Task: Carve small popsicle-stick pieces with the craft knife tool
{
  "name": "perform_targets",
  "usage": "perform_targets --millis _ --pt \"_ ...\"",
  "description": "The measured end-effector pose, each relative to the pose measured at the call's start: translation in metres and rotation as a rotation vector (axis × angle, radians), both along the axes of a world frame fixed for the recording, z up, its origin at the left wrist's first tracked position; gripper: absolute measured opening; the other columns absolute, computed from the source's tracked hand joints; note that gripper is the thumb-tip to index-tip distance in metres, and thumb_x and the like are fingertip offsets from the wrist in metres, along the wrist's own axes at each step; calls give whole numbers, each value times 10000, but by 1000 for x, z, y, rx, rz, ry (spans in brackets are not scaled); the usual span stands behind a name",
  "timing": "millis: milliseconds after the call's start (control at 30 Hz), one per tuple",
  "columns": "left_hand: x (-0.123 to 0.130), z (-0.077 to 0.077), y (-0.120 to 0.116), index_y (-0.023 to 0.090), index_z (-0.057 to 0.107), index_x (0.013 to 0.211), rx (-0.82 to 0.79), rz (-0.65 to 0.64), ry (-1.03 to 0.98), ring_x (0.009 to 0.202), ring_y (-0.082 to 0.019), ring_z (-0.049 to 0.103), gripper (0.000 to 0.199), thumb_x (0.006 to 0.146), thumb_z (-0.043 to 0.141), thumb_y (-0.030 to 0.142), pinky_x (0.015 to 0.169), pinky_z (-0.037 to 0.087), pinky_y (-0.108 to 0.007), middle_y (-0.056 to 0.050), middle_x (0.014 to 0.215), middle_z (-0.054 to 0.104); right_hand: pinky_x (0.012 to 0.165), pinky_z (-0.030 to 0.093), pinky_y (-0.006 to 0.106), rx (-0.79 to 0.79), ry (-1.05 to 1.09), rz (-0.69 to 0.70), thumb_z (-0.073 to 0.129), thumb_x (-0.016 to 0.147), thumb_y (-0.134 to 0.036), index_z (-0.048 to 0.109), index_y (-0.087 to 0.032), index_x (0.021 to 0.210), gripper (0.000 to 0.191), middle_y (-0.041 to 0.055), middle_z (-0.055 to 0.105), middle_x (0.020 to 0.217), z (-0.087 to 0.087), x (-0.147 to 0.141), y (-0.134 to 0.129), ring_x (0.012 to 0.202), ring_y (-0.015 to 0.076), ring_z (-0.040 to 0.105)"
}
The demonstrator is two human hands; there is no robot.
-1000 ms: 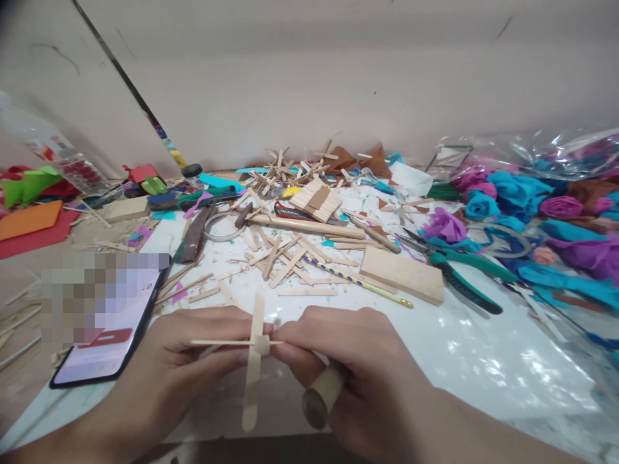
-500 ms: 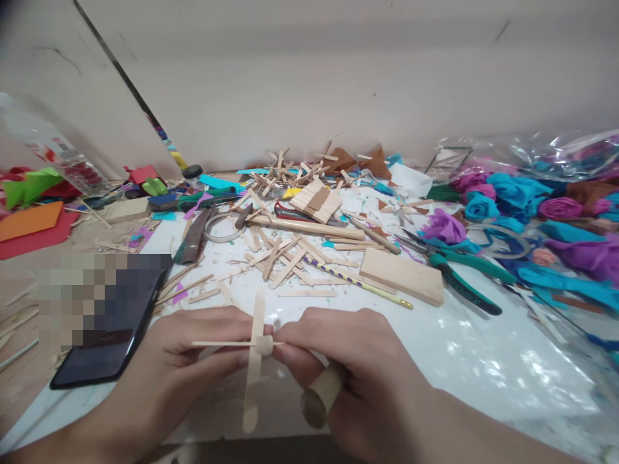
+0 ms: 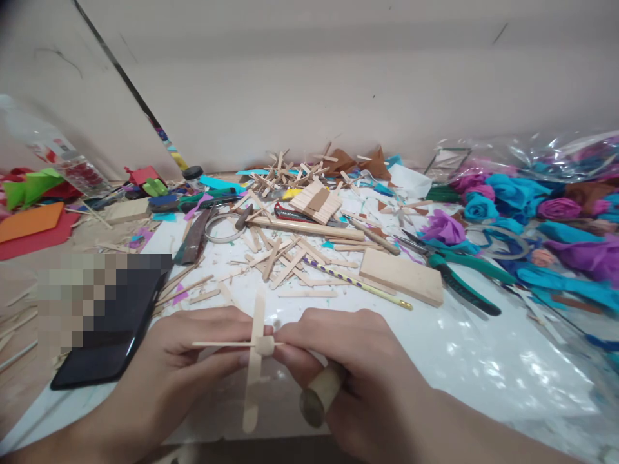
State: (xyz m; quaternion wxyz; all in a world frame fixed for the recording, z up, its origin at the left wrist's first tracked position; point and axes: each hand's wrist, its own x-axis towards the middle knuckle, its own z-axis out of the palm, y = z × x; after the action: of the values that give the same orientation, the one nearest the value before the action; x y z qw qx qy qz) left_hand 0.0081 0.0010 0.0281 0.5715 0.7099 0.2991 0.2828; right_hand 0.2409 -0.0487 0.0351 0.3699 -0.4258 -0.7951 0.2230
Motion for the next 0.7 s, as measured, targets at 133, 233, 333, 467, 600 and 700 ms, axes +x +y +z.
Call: perform_targets --millis 133,233,333,467,600,700 --pt "-1 0 0 447 816 1251 2 -1 21 1010 -118 746 295 1041 739 255 925 520 -156 58 1159 838 549 438 225 -17 10 10 591 1016 -85 764 -197 904 235 -1 702 694 -1 0 -1 590 109 617" --pt "-1 -1 1 457 812 1254 13 -1 30 1007 -106 740 297 1046 734 258 923 516 -146 67 1166 835 544 429 230 -21 15 5 589 1028 -99 772 -207 934 232 -3 701 695 -2 -1 -1 580 109 606" --pt "0 -2 1 458 807 1261 9 3 20 1011 -105 738 287 1055 724 276 924 521 -152 65 1176 833 554 439 239 -25 15 3 593 1037 -111 792 -215 998 228 7 726 727 -4 0 0 602 118 633" --pt "0 -2 1 465 797 1272 12 1 -9 1026 -103 743 304 1051 729 267 930 527 -152 70 1183 833 550 465 234 -19 32 27 594 1042 -116 780 -204 958 222 13 735 731 -2 1 1 604 122 651" --pt "1 -2 1 486 784 1281 14 -2 -22 1017 -90 744 321 1054 725 266 932 523 -138 84 1176 834 546 468 213 6 25 16 621 1025 -106 772 -208 973 190 -8 727 722 1 1 0 591 106 634" --pt "2 -2 1 475 791 1275 18 -9 -19 1011 -96 745 307 1054 725 274 933 524 -142 79 1167 836 547 459 205 12 18 0 624 1015 -87 767 -208 984 190 -17 723 723 0 1 -2 591 95 626"
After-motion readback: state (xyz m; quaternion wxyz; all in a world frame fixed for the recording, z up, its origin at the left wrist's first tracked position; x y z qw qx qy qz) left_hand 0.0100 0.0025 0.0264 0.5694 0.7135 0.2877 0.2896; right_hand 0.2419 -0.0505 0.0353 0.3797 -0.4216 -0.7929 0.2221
